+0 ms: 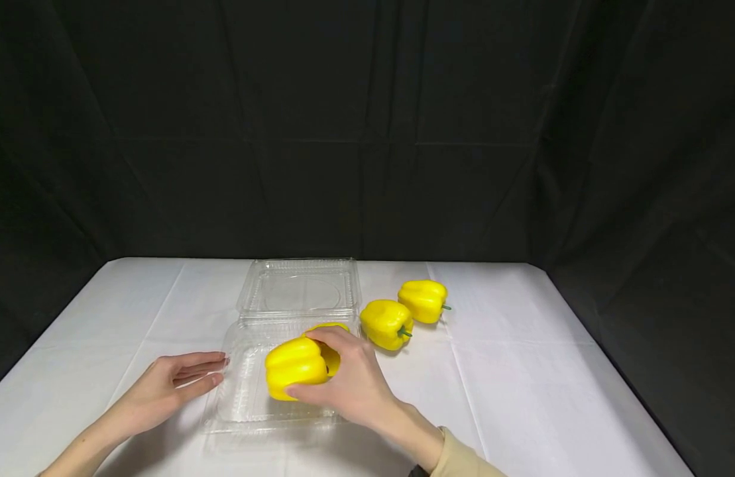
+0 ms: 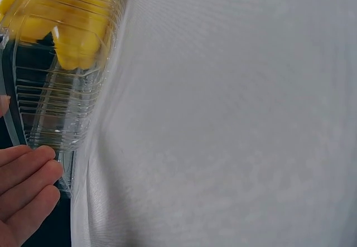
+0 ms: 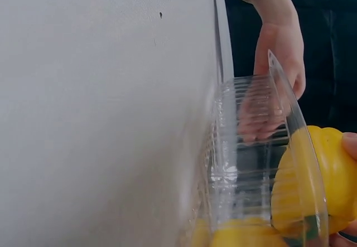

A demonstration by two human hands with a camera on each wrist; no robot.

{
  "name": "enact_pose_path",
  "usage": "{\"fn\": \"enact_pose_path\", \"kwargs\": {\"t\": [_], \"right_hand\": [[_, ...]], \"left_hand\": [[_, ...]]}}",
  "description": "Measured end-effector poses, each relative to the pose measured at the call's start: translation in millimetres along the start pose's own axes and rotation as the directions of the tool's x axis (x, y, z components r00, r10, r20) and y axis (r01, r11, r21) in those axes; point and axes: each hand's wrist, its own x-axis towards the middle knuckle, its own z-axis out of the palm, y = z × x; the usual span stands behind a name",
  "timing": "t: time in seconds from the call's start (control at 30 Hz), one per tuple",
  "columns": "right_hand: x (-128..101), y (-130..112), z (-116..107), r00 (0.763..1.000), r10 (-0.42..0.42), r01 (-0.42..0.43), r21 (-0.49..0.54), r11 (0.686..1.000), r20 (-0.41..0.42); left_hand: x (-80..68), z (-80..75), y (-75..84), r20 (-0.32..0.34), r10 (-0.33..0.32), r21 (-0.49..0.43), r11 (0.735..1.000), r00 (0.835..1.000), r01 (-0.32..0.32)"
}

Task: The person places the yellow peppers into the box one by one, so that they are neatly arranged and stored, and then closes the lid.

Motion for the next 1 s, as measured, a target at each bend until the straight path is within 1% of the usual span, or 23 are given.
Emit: {"fn": "enact_pose_path", "kwargs": {"t": [0.23,0.57,0.8,1.0], "right_hand": [[2,0,7,1.0,-0.003,0.003,0.008,1.0,0.009],[6,-2,14,0.999,0.028,-0.029,0.033,0.999,0.017],[8,-5,21,1.0,0.002,-0.002,0.026,1.0,0.003],[9,-8,27,1.0,-0.011,0.011,0.023,1.0,0.004]], "left_hand": [[0.4,0.6,1.6,-0.003,0.001,0.002,1.0,1.0,-0.001],[0.7,1.4,2.6,-0.003,0.013,0.005,1.0,1.0,-0.013],[0.7,2.2,2.5,-0.007,-0.004,0.007,1.0,1.0,0.004],[0.5,1.8,3.2,-0.009,-0.001,0.011,1.0,1.0,0.002]]}}
